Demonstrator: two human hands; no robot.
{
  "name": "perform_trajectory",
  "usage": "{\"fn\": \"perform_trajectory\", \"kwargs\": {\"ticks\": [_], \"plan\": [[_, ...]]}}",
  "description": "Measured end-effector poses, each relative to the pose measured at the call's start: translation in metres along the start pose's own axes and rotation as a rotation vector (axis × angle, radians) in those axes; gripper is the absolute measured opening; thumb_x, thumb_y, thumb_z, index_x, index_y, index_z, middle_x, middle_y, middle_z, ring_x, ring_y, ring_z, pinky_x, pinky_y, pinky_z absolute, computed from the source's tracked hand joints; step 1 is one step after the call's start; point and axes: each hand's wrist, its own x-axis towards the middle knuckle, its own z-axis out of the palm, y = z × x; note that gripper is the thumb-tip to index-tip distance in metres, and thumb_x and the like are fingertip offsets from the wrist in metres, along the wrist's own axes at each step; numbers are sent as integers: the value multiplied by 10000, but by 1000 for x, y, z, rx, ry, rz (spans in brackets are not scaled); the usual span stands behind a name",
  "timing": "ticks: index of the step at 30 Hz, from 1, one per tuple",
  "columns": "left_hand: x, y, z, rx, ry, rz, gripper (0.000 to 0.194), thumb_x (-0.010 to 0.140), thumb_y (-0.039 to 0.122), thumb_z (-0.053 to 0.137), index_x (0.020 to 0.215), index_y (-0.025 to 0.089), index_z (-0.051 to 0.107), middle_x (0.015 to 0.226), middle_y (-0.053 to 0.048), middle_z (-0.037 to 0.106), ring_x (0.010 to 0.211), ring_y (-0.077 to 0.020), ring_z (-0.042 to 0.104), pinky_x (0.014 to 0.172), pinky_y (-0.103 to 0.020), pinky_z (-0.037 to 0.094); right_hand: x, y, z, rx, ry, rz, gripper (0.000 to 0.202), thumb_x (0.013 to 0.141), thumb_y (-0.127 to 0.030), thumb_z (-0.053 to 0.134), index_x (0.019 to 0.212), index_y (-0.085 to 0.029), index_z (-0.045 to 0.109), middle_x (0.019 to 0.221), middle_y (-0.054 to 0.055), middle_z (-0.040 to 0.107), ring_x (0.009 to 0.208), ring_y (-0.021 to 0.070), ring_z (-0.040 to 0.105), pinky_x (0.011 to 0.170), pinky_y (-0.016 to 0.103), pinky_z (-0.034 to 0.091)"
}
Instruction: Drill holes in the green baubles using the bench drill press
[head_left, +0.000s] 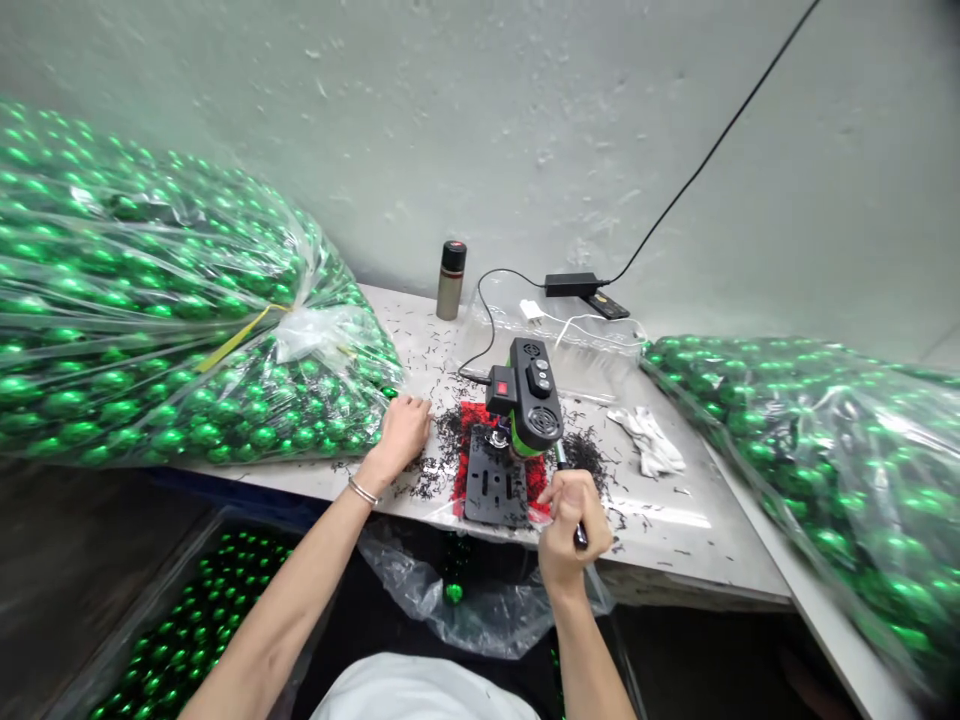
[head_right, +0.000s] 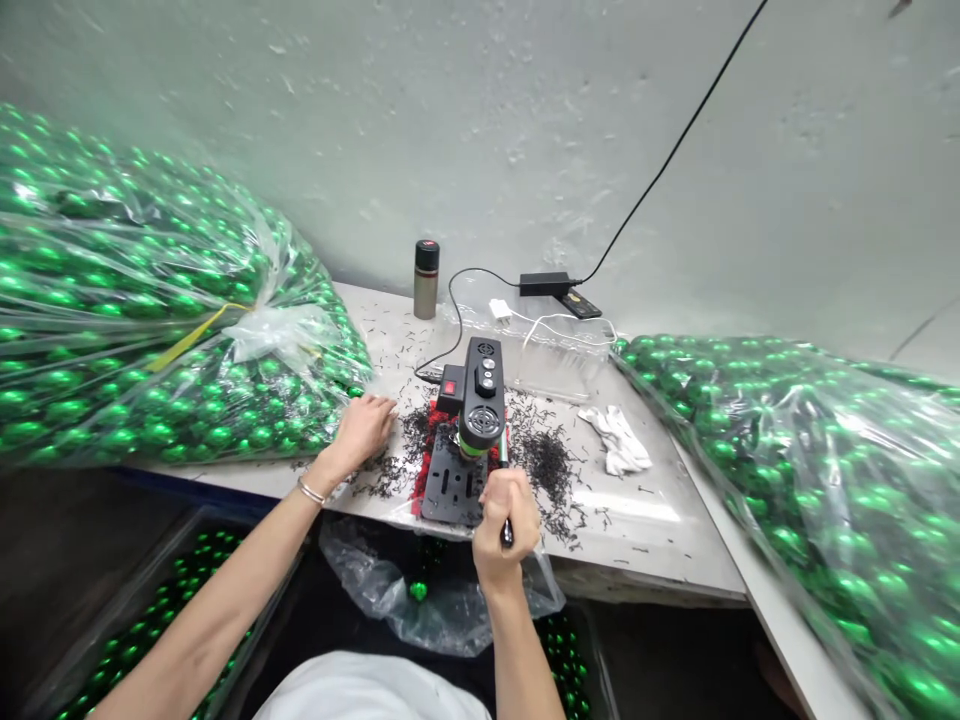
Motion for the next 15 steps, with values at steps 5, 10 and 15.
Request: {"fn": "perform_trajectory", "kwargs": {"ticks": [5, 10, 15], "plan": [[-2, -14, -6, 14, 87, -76, 287, 971, 164, 349, 991, 159, 636, 922, -87, 615, 719, -195, 555, 698, -317, 444, -2, 1, 1, 7, 14, 16, 346, 981, -196, 426, 638, -202, 468, 630, -14, 500, 554, 116, 482, 539, 289, 338], [-10, -25, -8, 86, 8, -45, 105, 876, 254, 569, 814, 208, 640, 815, -90, 646, 826, -268, 588, 782, -359, 453, -5, 3, 2, 9, 6, 17, 345, 982, -175, 417, 642, -203, 464, 641, -10, 508, 568, 113, 492, 544, 285, 346], [-4, -18, -11, 158, -147, -52, 99, 786, 236, 683, 874, 190, 686, 801, -110, 709, 883, -322, 651, 853, -430, 457, -5, 4, 0, 24, 1, -1, 368, 977, -155, 422, 612, -207, 409, 653, -10, 508, 581, 110, 495, 553, 281, 355]]}}
